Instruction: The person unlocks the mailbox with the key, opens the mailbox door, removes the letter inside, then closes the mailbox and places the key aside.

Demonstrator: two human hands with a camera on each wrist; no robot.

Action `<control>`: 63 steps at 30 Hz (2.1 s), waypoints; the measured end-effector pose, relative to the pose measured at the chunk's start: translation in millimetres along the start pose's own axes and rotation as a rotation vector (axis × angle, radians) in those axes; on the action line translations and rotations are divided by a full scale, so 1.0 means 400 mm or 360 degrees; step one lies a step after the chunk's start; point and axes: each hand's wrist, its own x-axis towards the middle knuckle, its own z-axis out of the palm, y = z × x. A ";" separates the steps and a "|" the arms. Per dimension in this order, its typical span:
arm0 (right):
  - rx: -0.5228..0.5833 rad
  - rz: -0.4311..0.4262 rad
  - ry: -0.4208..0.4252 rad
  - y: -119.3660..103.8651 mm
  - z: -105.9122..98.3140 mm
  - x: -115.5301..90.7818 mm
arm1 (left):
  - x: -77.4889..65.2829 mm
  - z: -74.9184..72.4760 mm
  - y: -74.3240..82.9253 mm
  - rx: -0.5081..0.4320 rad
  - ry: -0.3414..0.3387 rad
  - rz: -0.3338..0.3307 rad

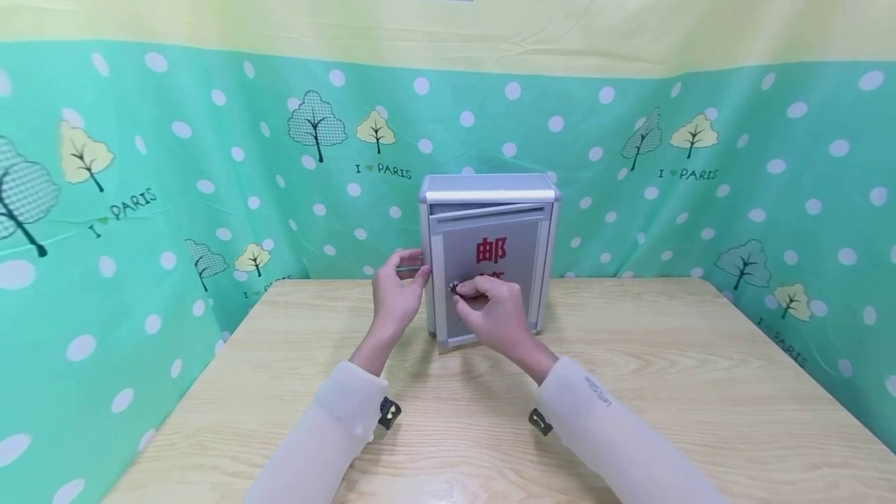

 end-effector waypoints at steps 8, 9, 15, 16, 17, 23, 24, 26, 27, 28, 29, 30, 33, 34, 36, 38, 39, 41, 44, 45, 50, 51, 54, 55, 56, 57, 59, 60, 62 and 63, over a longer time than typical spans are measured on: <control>0.0007 -0.0116 -0.0095 0.008 -0.031 -0.010 | 0.000 0.001 0.000 0.0009 0.0000 0.0006; 0.0003 -0.0133 -0.0103 0.008 -0.035 -0.011 | 0.000 0.001 0.000 0.0012 -0.0002 0.0008; 0.0031 -0.0252 -0.0148 0.004 -0.060 -0.011 | -0.003 -0.001 0.005 0.0006 -0.0006 -0.0008; 0.0035 -0.0268 -0.0158 0.005 -0.065 -0.011 | -0.003 -0.001 0.006 0.0000 -0.0007 -0.0010; 0.0039 -0.0281 -0.0170 0.005 -0.069 -0.011 | -0.004 -0.001 0.007 -0.0003 -0.0008 -0.0015; 0.0066 -0.0280 -0.0255 -0.002 -0.095 -0.013 | -0.005 -0.002 0.012 -0.0010 -0.0014 -0.0033; 0.0068 -0.0270 -0.0268 -0.003 -0.099 -0.014 | -0.006 -0.002 0.013 -0.0009 -0.0013 -0.0036; 0.0089 -0.0248 -0.0301 -0.005 -0.107 -0.016 | -0.006 -0.002 0.013 -0.0006 -0.0006 -0.0038; 0.0100 -0.0237 -0.0316 -0.006 -0.111 -0.016 | -0.007 -0.001 0.012 -0.0009 -0.0004 -0.0038; 0.0116 -0.0224 -0.0330 -0.007 -0.116 -0.017 | -0.007 -0.001 0.012 -0.0010 -0.0004 -0.0038; 0.0130 -0.0210 -0.0342 -0.007 -0.122 -0.019 | -0.007 0.000 0.012 -0.0010 -0.0006 -0.0035; 0.0145 -0.0193 -0.0355 -0.009 -0.127 -0.020 | -0.007 0.000 0.012 -0.0011 -0.0007 -0.0030; 0.0179 -0.0135 -0.0399 -0.014 -0.145 -0.024 | -0.007 0.003 0.011 -0.0006 -0.0008 -0.0017; 0.0189 -0.0113 -0.0414 -0.015 -0.151 -0.025 | -0.006 0.003 0.010 -0.0003 -0.0008 -0.0014; 0.0201 -0.0076 -0.0440 -0.018 -0.162 -0.028 | -0.006 0.004 0.009 0.0005 -0.0006 -0.0008; 0.0210 -0.0052 -0.0459 -0.018 -0.172 -0.031 | -0.006 0.005 0.008 0.0011 -0.0005 -0.0009; 0.0213 -0.0044 -0.0468 -0.018 -0.176 -0.033 | -0.005 0.005 0.007 0.0012 -0.0005 -0.0010; 0.0216 -0.0044 -0.0479 -0.018 -0.184 -0.035 | -0.005 0.004 0.006 0.0011 -0.0006 -0.0012; 0.0217 -0.0046 -0.0498 -0.017 -0.197 -0.040 | -0.004 0.003 0.005 0.0010 -0.0011 -0.0019; 0.0221 -0.0047 -0.0507 -0.017 -0.201 -0.041 | -0.004 0.002 0.005 0.0013 -0.0013 -0.0020; 0.0224 -0.0031 -0.0560 -0.019 -0.224 -0.047 | -0.006 0.001 0.008 0.0017 -0.0016 -0.0012; 0.0224 -0.0015 -0.0571 -0.021 -0.229 -0.048 | -0.006 0.001 0.008 0.0018 -0.0013 -0.0006; 0.0254 0.0061 -0.0608 -0.024 -0.245 -0.051 | -0.005 0.002 0.008 0.0017 -0.0008 0.0001; 0.0267 0.0090 -0.0620 -0.024 -0.251 -0.052 | -0.004 0.002 0.007 0.0019 -0.0009 0.0000; 0.0282 0.0120 -0.0631 -0.025 -0.256 -0.053 | -0.004 0.002 0.006 0.0019 -0.0011 -0.0002; 0.0297 0.0149 -0.0643 -0.025 -0.262 -0.054 | -0.004 0.002 0.006 0.0019 -0.0013 -0.0003; 0.0316 0.0179 -0.0666 -0.023 -0.272 -0.055 | -0.006 0.001 0.007 0.0024 -0.0017 -0.0006; 0.0323 0.0182 -0.0678 -0.022 -0.277 -0.056 | -0.006 0.001 0.008 0.0026 -0.0017 -0.0004; 0.0326 0.0170 -0.0697 -0.019 -0.287 -0.057 | -0.008 0.000 0.010 0.0030 -0.0017 0.0000; 0.0326 0.0162 -0.0705 -0.017 -0.292 -0.058 | -0.008 -0.001 0.010 0.0032 -0.0017 0.0002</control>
